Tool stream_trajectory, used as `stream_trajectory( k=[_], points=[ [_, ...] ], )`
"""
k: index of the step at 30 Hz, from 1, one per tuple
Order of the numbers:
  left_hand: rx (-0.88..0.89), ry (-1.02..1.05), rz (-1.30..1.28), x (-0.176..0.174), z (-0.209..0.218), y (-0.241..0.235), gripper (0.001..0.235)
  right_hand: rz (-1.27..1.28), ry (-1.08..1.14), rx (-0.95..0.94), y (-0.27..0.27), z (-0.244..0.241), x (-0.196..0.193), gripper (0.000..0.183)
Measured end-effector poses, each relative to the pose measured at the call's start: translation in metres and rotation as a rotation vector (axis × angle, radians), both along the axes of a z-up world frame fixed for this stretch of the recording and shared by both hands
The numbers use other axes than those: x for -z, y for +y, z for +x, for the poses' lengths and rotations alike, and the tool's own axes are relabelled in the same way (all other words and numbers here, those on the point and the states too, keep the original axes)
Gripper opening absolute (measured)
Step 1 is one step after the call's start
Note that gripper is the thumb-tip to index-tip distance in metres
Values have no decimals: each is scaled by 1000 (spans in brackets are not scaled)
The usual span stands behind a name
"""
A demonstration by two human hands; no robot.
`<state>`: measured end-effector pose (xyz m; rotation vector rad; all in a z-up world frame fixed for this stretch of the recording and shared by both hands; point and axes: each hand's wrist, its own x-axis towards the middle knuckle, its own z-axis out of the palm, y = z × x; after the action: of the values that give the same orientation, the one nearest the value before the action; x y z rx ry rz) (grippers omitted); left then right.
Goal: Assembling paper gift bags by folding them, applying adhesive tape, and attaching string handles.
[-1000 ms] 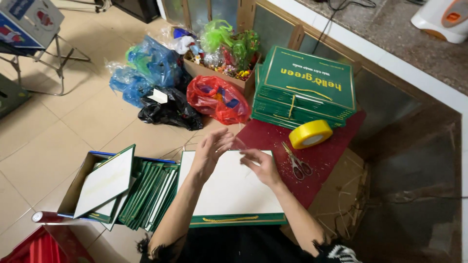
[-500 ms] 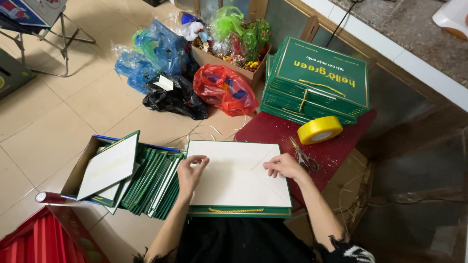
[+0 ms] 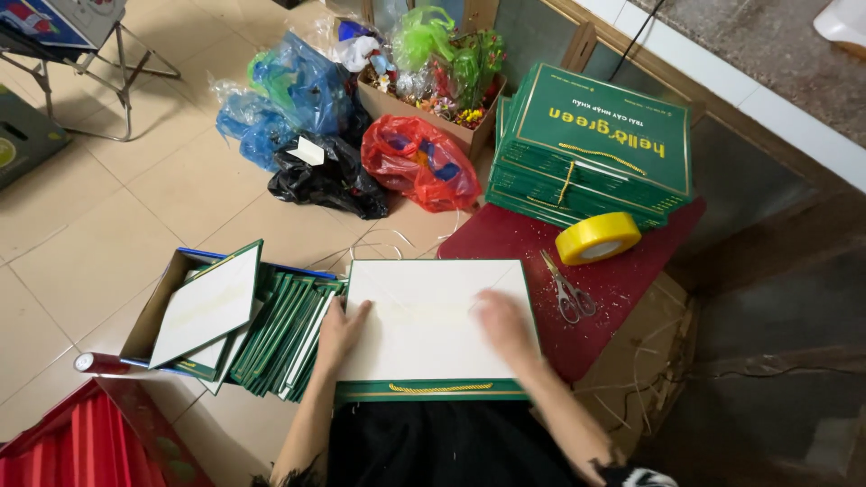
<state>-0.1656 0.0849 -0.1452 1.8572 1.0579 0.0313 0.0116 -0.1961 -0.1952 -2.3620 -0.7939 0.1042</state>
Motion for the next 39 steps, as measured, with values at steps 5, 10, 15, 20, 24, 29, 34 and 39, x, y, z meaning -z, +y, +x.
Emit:
stream_trajectory(
  k=[5, 10, 15, 20, 24, 29, 34, 39],
  points=[
    [-47, -68, -124, 6, 2, 9, 59, -94, -70, -475, 90, -78, -36, 59],
    [-159, -191, -135, 46, 0, 22, 57, -278, 36, -709, 139, -67, -55, 73],
    [-248, -250, -246, 97, 8, 30, 47, -257, 44, -458, 117, -9, -59, 70],
    [-327, -420, -324, 132, 8, 32, 51, -253, 58, -152, 37, 56, -45, 56],
    [-612, -709, -537, 144, 0, 35, 64, -28, -163, 13, -41, 92, 37, 54],
    [-734, -785, -493, 44, -60, 46, 48, 158, -198, 31, -61, 56, 35, 50],
    [-674, -1484, -637, 81, -68, 94, 57, 56, -261, 78, -56, 53, 33, 53],
    [-1081, -1442, -676, 101, -57, 128, 37, -27, -142, 92, -58, 54, 32, 53]
  ],
)
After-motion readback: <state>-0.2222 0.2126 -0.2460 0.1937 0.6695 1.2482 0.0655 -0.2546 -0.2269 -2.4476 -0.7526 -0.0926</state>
